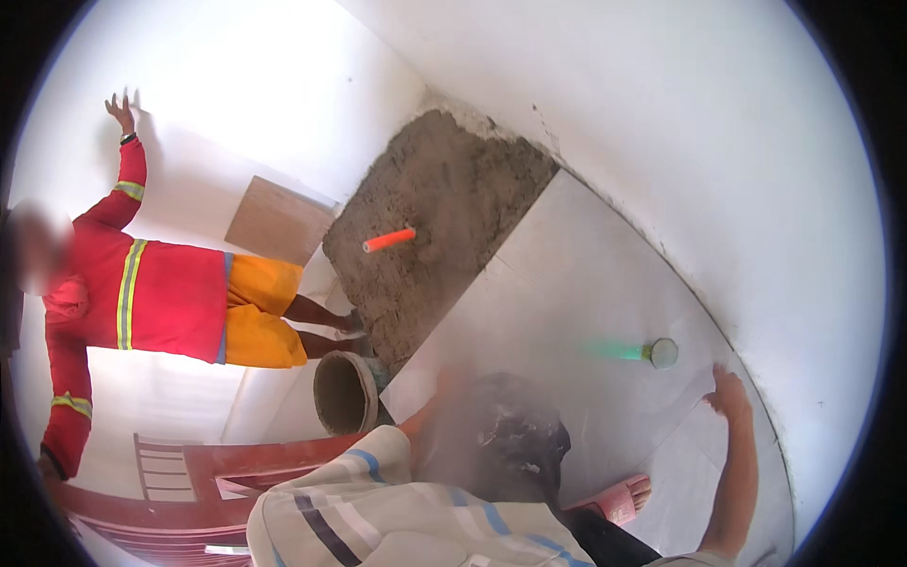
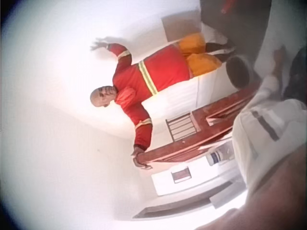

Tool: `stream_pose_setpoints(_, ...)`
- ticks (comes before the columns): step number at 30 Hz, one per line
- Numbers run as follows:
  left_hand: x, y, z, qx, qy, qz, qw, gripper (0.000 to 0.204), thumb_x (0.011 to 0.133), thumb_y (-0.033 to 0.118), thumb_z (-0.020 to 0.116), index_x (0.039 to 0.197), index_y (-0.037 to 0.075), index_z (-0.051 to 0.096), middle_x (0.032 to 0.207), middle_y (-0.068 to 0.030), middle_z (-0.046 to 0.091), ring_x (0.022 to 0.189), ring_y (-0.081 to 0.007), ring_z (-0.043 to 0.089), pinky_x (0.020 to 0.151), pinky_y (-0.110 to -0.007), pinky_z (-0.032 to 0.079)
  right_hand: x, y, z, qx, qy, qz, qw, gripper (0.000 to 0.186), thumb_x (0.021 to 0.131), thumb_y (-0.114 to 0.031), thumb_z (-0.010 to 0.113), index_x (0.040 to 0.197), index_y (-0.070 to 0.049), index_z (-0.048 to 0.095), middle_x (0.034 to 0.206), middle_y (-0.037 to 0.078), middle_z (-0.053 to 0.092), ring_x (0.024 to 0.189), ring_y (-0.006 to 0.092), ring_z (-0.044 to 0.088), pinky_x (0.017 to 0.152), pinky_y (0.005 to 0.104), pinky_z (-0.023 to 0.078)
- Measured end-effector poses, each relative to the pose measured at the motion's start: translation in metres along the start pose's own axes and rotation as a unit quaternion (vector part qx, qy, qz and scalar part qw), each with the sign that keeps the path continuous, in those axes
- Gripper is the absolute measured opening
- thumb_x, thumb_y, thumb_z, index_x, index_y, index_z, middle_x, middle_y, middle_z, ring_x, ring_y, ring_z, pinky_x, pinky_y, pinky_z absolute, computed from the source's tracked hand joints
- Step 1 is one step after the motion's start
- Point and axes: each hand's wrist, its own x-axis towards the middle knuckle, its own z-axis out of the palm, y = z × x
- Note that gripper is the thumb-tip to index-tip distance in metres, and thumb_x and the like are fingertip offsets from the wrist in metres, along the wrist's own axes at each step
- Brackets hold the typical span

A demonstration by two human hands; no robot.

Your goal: The person applies mortar onto the back of a floor tile using a trowel, lays the tile onto the floor, and taps it into place using a mallet.

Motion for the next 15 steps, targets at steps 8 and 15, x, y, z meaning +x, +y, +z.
stream_pose_setpoints(8,0.006,-0.057,0.006,0.198,0.134,0.194,0.952,0.043,0.085,0.042,0.058,0.079,0.001,0.068,0.076,-0.0236,0.066,0.075,-0.0384,0.066,0.069,-0.047,0.049,-0.064,-0.183,-0.183,0.08,0.202,-0.174,0.96,0.015,0.085,-0.014,0.063,0.08,-0.002,0.057,0.07,0.022,0.061,0.071,0.0415,0.06,0.063,0.0482,0.048)
stream_pose_setpoints(15,-0.007,-0.041,-0.036,0.194,0.13,0.232,0.944,0.04,0.085,0.04,0.058,0.08,0.002,0.068,0.078,-0.0236,0.066,0.077,-0.0388,0.066,0.069,-0.047,0.05,-0.133,-0.346,-0.21,0.105,0.266,-0.584,0.759,0.024,0.087,-0.015,0.062,0.111,-0.012,0.059,0.118,0.009,0.057,0.116,0.0269,0.052,0.094,0.0449,0.037)
